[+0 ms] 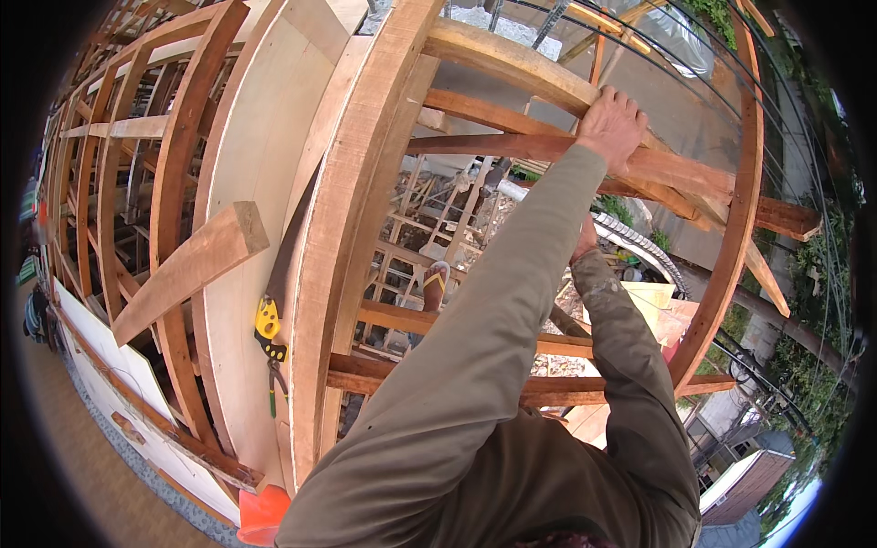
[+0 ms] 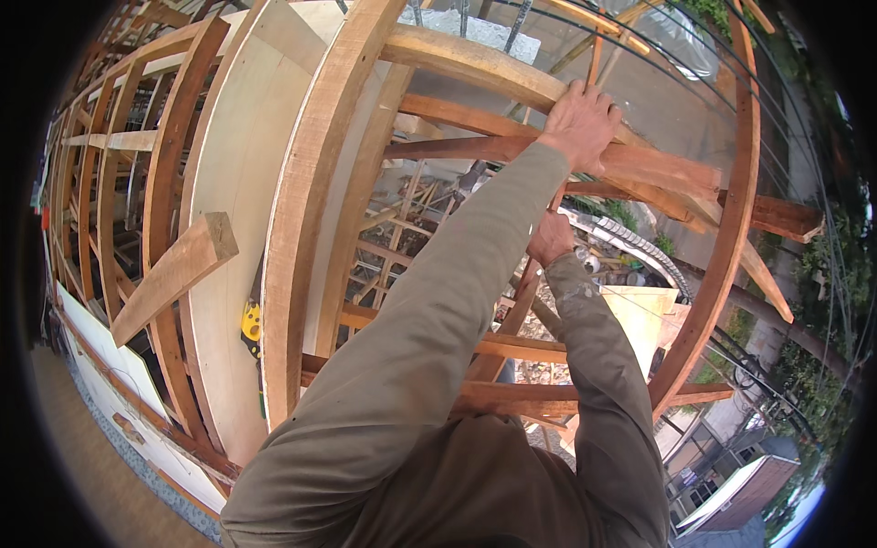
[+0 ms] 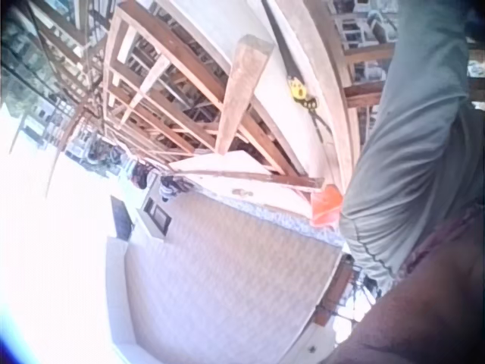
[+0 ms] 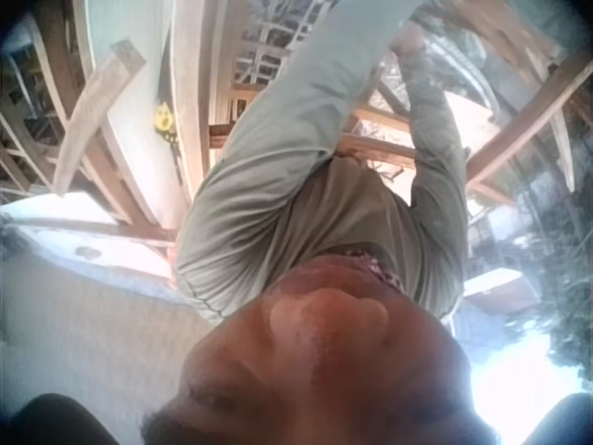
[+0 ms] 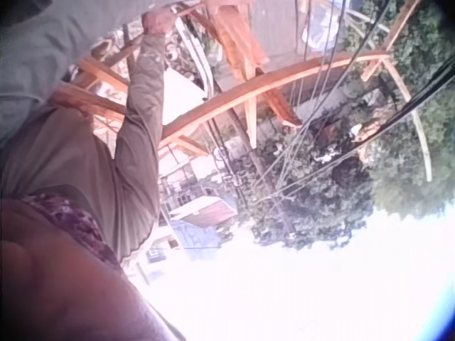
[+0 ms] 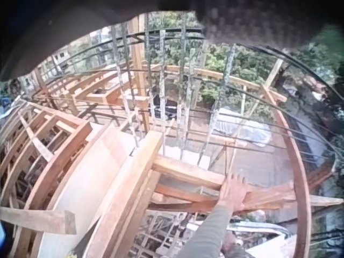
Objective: The person assembles a curved wooden frame by positioning wooden planks and securing them with nails using a hammer. They repeatedly align the planks, place nails, and hammer them into place to join the components.
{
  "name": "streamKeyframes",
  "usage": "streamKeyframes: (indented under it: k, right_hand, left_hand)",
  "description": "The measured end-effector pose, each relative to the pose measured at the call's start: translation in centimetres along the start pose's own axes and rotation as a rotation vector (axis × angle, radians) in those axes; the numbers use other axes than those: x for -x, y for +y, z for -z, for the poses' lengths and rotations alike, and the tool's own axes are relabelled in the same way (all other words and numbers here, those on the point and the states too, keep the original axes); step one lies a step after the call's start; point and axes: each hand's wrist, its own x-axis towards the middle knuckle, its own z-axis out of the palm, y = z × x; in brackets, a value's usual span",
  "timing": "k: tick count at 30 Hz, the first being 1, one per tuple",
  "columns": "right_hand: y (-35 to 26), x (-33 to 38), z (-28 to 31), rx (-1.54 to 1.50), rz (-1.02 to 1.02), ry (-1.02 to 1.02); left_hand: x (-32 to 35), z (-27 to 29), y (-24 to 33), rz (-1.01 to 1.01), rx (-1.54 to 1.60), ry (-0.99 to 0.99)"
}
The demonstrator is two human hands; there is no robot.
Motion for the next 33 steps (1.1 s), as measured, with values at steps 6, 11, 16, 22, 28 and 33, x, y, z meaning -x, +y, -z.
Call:
streamKeyframes:
  k: [6,11,16,22,28,33]
  right_hand:
    - [-10.1,-0.8,7.5,0.266,-0.020,-0.152]
    - [-12.6,4.6,10.2,0.012,-0.407,-0.088]
    - [-11.3,11.1,11.0,-0.335,-0.647,0.241]
    - [-10.5,7.2,19.4,-0.409,-0.406,0.952]
    - [-8.3,-1.0,28.7,-0.502,-0.282,1.085]
    - [-8.8,-3.3,29.8,-0.664,-0.307,0.946]
  left_hand:
    - [0.2,-0.3,-0.4,0.001,-0.012,0.014]
    - [0.4,-0.2,0.3,-0.007,0.007,0.024]
    - [0.3,0.7,0.2,0.000,0.058,0.005]
    - [0.5,0.9,0.3,-0.012,0.075,0.022]
    - [0.5,1.6,0.8,-0.015,0.100,0.018]
    - [0.5,1.5,0.5,-0.007,0.046,0.007]
